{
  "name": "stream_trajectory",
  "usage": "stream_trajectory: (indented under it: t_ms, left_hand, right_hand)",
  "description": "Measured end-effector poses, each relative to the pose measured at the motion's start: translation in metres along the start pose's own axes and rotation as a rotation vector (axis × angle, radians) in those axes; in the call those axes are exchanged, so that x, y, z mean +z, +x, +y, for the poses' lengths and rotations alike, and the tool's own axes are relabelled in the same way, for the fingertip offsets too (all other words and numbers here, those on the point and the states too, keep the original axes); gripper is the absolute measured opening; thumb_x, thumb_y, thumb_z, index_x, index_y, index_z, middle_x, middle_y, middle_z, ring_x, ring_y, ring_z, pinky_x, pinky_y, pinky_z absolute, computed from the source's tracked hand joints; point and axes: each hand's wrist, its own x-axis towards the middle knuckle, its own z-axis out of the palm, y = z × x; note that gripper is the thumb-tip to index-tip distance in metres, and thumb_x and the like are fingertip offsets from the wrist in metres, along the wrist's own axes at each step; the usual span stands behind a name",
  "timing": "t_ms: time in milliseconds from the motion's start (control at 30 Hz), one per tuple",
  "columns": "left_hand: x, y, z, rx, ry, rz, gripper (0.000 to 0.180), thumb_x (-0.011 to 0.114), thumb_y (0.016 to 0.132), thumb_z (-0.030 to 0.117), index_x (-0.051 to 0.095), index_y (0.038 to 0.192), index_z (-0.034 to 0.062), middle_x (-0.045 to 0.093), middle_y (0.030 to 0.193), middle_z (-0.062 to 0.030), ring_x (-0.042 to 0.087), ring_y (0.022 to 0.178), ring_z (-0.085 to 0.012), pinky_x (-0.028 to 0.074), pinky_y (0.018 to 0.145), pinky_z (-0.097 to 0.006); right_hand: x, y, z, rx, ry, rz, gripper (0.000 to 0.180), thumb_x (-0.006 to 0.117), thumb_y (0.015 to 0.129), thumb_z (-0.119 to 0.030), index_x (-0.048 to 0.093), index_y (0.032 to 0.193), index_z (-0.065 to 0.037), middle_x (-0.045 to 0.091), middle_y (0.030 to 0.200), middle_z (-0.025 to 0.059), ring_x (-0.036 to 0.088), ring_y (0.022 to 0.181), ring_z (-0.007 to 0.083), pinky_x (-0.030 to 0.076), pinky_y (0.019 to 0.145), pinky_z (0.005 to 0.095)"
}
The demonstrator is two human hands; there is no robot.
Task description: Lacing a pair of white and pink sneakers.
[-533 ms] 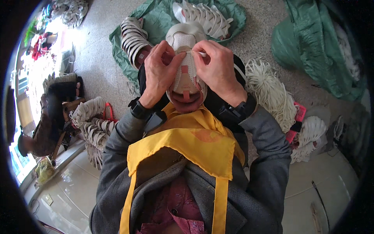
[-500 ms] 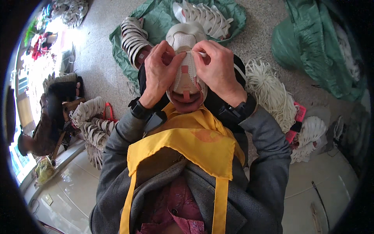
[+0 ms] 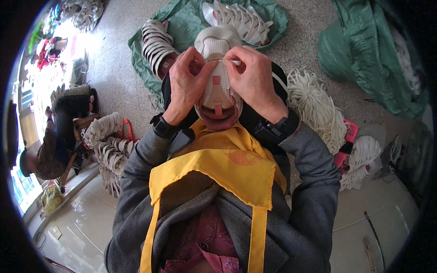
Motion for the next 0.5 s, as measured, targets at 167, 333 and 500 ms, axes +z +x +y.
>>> stream_trajectory:
  t_ms: [167, 333, 500]
  left_hand:
    - [0.001, -0.001, -0.005, -0.007, -0.049, 0.004, 0.029, 0.083, 0.08, 0.016, 0.057, 0.084, 0.0026, 0.059, 0.074, -0.01, 0.06, 0.06, -0.0237, 0.048, 0.056, -0.037]
    - [-0.004, 0.001, -0.006, -0.005, -0.031, -0.032, 0.028, 0.082, 0.083, 0.014, 0.058, 0.083, 0.0009, 0.06, 0.075, -0.0069, 0.059, 0.063, -0.013, 0.046, 0.056, -0.028]
    - [-0.008, -0.001, -0.003, 0.04, -0.012, -0.04, 0.028, 0.083, 0.085, 0.013, 0.058, 0.085, -0.0005, 0.061, 0.078, -0.0074, 0.062, 0.066, -0.0106, 0.051, 0.058, -0.025]
  right_hand:
    - [0.005, 0.005, 0.01, 0.161, 0.106, -0.059, 0.009, 0.076, 0.086, -0.006, 0.071, 0.089, 0.001, 0.069, 0.075, 0.0091, 0.065, 0.063, 0.0155, 0.051, 0.06, 0.0271]
    - [0.003, 0.018, 0.015, 0.053, 0.01, -0.125, 0.011, 0.078, 0.085, -0.009, 0.074, 0.091, -0.001, 0.072, 0.078, 0.0079, 0.066, 0.065, 0.0156, 0.052, 0.062, 0.0285]
    - [-0.007, 0.018, 0.005, 0.037, -0.086, -0.207, 0.009, 0.076, 0.09, -0.008, 0.075, 0.094, 0.0, 0.072, 0.081, 0.0027, 0.061, 0.067, 0.0065, 0.048, 0.061, 0.0236]
